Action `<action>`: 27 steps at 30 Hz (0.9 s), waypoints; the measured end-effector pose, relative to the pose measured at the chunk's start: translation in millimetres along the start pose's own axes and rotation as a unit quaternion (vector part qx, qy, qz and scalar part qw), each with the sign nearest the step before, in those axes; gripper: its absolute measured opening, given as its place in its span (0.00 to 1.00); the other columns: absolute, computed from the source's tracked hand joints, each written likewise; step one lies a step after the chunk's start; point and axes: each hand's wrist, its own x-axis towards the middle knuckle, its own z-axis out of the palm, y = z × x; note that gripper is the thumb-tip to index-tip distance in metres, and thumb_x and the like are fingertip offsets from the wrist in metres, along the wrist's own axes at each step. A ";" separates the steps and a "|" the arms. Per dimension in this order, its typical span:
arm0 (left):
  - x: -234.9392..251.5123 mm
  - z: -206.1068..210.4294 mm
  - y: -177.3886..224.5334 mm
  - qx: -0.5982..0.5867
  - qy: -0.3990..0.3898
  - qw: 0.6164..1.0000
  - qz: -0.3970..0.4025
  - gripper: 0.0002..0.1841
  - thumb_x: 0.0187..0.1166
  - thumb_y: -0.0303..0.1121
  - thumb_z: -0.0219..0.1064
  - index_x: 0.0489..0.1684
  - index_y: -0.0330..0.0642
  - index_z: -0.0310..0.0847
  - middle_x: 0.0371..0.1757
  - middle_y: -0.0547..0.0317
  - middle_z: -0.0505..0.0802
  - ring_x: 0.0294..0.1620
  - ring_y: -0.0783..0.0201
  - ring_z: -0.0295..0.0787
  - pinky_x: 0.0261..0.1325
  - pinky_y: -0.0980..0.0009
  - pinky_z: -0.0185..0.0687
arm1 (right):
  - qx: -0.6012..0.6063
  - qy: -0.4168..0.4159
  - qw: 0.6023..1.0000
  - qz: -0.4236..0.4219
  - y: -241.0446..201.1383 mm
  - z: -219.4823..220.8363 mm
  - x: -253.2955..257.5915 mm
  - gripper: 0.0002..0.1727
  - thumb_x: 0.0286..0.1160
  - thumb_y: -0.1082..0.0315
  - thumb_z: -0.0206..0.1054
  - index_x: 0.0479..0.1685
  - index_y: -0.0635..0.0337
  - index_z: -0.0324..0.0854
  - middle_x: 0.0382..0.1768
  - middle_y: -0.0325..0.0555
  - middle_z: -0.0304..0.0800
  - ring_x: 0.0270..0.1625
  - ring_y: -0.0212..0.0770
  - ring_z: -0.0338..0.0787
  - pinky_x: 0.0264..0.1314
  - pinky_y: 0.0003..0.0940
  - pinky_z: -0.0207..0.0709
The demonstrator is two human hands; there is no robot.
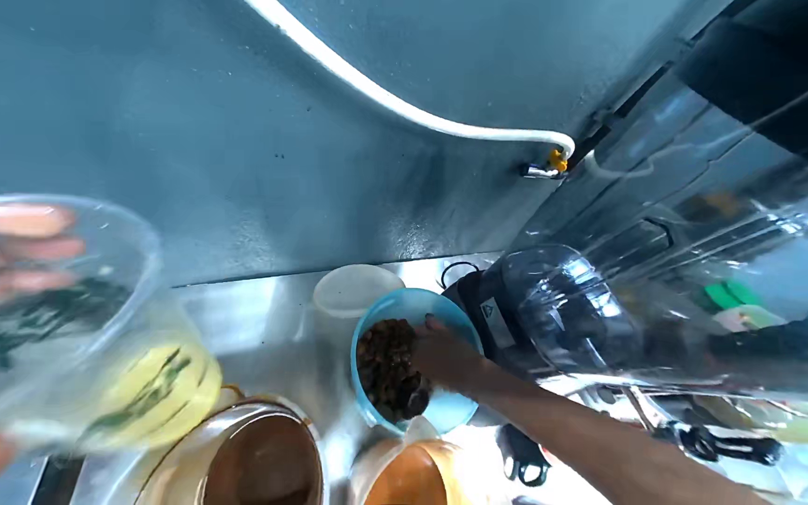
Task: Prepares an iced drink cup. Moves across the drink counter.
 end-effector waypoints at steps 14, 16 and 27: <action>14.9 112.9 -19.0 0.061 -0.034 0.997 -0.019 0.63 0.43 0.43 0.91 0.88 0.54 0.50 0.72 0.59 0.85 0.68 0.53 0.86 0.66 0.57 0.89 | 0.115 -0.038 0.969 0.216 -37.4 -31.1 24.3 0.12 0.75 0.75 0.66 0.55 0.69 0.83 0.56 0.66 0.88 0.58 0.68 0.89 0.52 0.67 0.83; 10.2 113.8 -20.2 0.055 -0.040 0.997 -0.025 0.63 0.42 0.43 0.91 0.89 0.54 0.50 0.71 0.58 0.86 0.68 0.52 0.87 0.66 0.57 0.90 | 0.144 -0.046 0.963 0.221 -31.9 -30.8 26.3 0.16 0.71 0.66 0.72 0.53 0.66 0.84 0.56 0.64 0.88 0.58 0.67 0.89 0.51 0.68 0.82; -7.4 107.1 -31.3 0.023 -0.020 0.998 -0.055 0.65 0.39 0.46 0.94 0.89 0.63 0.53 0.70 0.61 0.88 0.68 0.52 0.88 0.62 0.57 0.93 | 0.203 -0.002 0.940 0.275 -23.0 -17.0 0.8 0.20 0.70 0.53 0.67 0.57 0.49 0.89 0.60 0.55 0.91 0.63 0.61 0.89 0.57 0.66 0.81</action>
